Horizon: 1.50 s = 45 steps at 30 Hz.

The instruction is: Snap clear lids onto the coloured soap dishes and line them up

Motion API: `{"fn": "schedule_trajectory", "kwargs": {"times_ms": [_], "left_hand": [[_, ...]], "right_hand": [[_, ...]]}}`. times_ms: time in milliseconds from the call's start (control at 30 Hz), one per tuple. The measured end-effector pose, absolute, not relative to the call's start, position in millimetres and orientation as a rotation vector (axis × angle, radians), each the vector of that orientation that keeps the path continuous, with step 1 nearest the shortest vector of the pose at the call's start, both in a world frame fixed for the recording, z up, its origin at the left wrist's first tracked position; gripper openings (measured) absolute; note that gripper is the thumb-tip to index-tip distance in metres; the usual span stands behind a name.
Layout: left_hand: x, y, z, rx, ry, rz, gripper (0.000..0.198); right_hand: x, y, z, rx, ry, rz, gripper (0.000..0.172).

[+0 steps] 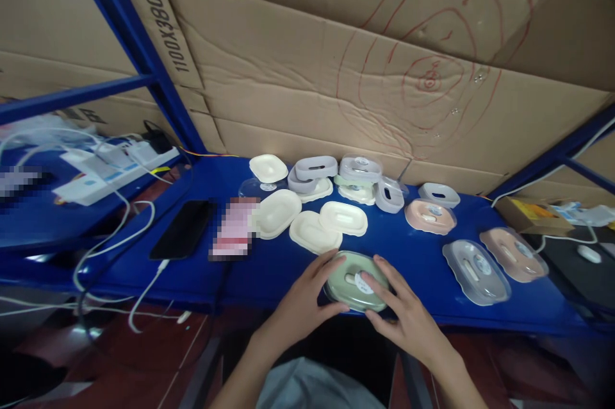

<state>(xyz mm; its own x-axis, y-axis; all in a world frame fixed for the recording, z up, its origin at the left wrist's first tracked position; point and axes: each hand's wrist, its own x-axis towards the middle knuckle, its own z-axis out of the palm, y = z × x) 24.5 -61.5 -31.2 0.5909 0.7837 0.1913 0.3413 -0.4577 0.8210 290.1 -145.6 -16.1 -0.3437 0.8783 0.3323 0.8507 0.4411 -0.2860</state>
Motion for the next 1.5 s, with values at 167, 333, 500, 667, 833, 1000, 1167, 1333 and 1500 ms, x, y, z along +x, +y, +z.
{"fn": "schedule_trajectory", "kwargs": {"times_ms": [167, 333, 500, 667, 833, 1000, 1167, 1333, 1500], "left_hand": [[24.3, -63.2, -32.6, 2.077, 0.879, 0.713, 0.085], [21.6, -67.3, -31.7, 2.243, 0.96, 0.86, 0.067], [13.8, -51.1, -35.0, 2.463, 1.277, 0.948, 0.043], [20.2, -52.6, -33.5, 2.551, 1.191, 0.882, 0.034], [32.8, -64.4, -29.3, 2.55, 1.014, 0.866, 0.04], [30.3, -53.3, -33.7, 2.585, 1.153, 0.859, 0.045], [22.9, -46.2, -33.5, 2.603, 1.16, 0.809, 0.049], [6.5, -61.9, -23.0, 2.545, 0.989, 0.684, 0.049], [-19.8, -68.7, -21.8, 2.424, 1.17, 0.743, 0.071]], "right_hand": [[289.5, -144.3, -21.2, -1.419, -2.324, 0.02, 0.072], [311.7, -142.8, -20.4, -1.524, -2.282, -0.04, 0.067], [358.8, -129.2, -6.5, -1.702, -2.161, -0.069, 0.062], [393.8, -67.6, 27.5, -1.678, -1.981, -0.088, 0.049], [392.9, 15.0, 39.2, -1.868, -2.174, -0.018, 0.042], [388.5, 51.5, 40.2, -1.898, -2.196, -0.012, 0.034], [395.5, 27.3, 71.3, -1.831, -2.123, -0.03, 0.036], [359.6, -46.3, 88.0, -1.565, -2.194, -0.019, 0.03], [300.5, -105.0, 60.1, -1.303, -2.302, 0.202, 0.027]]}}
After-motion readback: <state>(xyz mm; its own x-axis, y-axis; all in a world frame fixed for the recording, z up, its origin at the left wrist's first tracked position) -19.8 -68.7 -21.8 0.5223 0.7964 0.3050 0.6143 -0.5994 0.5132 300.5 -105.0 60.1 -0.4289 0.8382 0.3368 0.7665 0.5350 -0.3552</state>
